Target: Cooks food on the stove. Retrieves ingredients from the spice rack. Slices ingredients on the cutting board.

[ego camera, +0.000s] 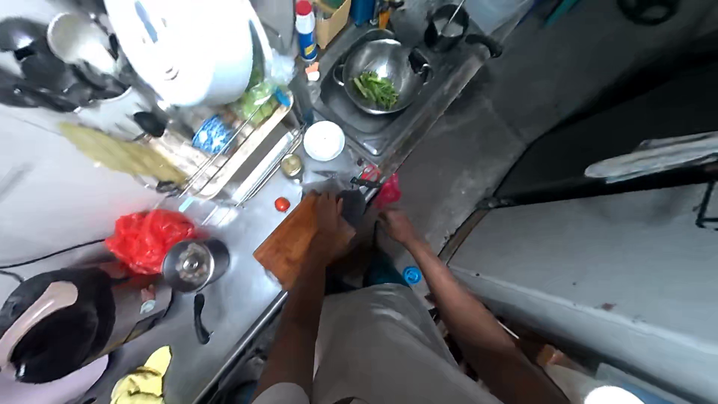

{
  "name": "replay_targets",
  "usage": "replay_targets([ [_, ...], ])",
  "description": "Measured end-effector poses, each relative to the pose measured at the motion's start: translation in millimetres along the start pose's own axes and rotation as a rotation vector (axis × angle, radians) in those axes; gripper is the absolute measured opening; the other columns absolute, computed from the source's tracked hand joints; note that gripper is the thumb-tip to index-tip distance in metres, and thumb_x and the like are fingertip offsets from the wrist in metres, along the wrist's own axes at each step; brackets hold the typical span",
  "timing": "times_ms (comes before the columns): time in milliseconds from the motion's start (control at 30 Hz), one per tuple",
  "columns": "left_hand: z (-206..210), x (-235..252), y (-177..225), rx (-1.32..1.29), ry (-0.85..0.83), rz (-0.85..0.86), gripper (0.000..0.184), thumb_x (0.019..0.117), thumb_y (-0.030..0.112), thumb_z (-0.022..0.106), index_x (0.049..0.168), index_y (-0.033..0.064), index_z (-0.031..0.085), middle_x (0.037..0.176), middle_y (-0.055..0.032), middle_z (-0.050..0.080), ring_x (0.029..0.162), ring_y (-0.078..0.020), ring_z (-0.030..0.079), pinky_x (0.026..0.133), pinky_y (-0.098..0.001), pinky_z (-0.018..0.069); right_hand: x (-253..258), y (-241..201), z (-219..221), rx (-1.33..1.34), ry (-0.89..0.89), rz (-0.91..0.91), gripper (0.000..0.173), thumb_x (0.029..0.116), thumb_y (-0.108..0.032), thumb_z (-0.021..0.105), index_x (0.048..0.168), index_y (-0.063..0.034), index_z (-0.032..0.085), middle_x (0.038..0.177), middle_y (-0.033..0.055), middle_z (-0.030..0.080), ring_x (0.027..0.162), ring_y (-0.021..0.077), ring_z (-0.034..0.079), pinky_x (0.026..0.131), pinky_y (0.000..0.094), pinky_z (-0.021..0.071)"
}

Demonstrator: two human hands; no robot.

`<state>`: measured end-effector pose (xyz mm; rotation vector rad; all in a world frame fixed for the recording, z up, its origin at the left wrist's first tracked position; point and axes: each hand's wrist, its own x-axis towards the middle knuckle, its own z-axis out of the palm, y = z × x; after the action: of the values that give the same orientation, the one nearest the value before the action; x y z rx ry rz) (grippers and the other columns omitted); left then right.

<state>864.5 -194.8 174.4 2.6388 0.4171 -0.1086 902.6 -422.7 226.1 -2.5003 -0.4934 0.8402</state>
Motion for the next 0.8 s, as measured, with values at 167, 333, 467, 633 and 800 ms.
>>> replay_targets([
  [167, 41, 43, 1, 0.186, -0.018, -0.03, 0.048, 0.1077, 0.041, 0.048, 0.14, 0.0073, 0.058, 0.144, -0.0237, 0.053, 0.133, -0.0427, 0.053, 0.108, -0.0602, 0.044, 79, 36, -41, -0.025, -0.152, -0.179, 0.035, 0.1057, -0.02, 0.052, 0.135, -0.0067, 0.064, 0.132, 0.0181, 0.066, 0.125, 0.033, 0.063, 0.111, 0.052, 0.0476],
  [333, 45, 34, 13, 0.246, -0.005, -0.082, 0.048, 0.1061, 0.038, 0.047, 0.146, 0.0113, 0.054, 0.154, -0.0208, 0.047, 0.145, -0.0413, 0.042, 0.12, -0.0633, 0.0261, 119, 69, -124, 0.028, -0.206, -0.211, 0.034, 0.1072, -0.023, 0.05, 0.134, -0.008, 0.065, 0.132, 0.0164, 0.067, 0.125, 0.0308, 0.064, 0.11, 0.0511, 0.0476],
  [467, 51, 28, 22, 0.213, 0.04, -0.117, 0.054, 0.1059, 0.04, 0.046, 0.152, 0.0118, 0.049, 0.159, -0.0203, 0.041, 0.15, -0.0396, 0.034, 0.124, -0.0624, 0.0199, 153, 102, -187, 0.16, -0.117, -0.119, 0.03, 0.1066, -0.02, 0.056, 0.131, -0.0055, 0.066, 0.125, 0.0189, 0.069, 0.115, 0.0331, 0.068, 0.103, 0.0534, 0.0528],
  [633, 62, 25, 34, 0.177, 0.151, -0.195, 0.06, 0.1067, 0.048, 0.041, 0.156, 0.0139, 0.043, 0.165, -0.0189, 0.032, 0.155, -0.037, 0.026, 0.124, -0.0612, 0.02, 228, 134, -263, 0.077, 0.063, -0.073, 0.033, 0.1073, -0.023, 0.053, 0.13, -0.0029, 0.066, 0.122, 0.0228, 0.069, 0.115, 0.0384, 0.067, 0.102, 0.0582, 0.051],
  [800, 71, 25, 58, 0.136, 0.27, -0.296, 0.064, 0.1046, 0.051, 0.045, 0.155, 0.0117, 0.044, 0.165, -0.0213, 0.03, 0.156, -0.038, 0.023, 0.126, -0.0601, 0.019, 314, 145, -324, -0.028, 0.109, -0.01, 0.036, 0.1057, -0.023, 0.054, 0.133, -0.0009, 0.063, 0.125, 0.0259, 0.067, 0.118, 0.0432, 0.064, 0.103, 0.063, 0.0488],
])
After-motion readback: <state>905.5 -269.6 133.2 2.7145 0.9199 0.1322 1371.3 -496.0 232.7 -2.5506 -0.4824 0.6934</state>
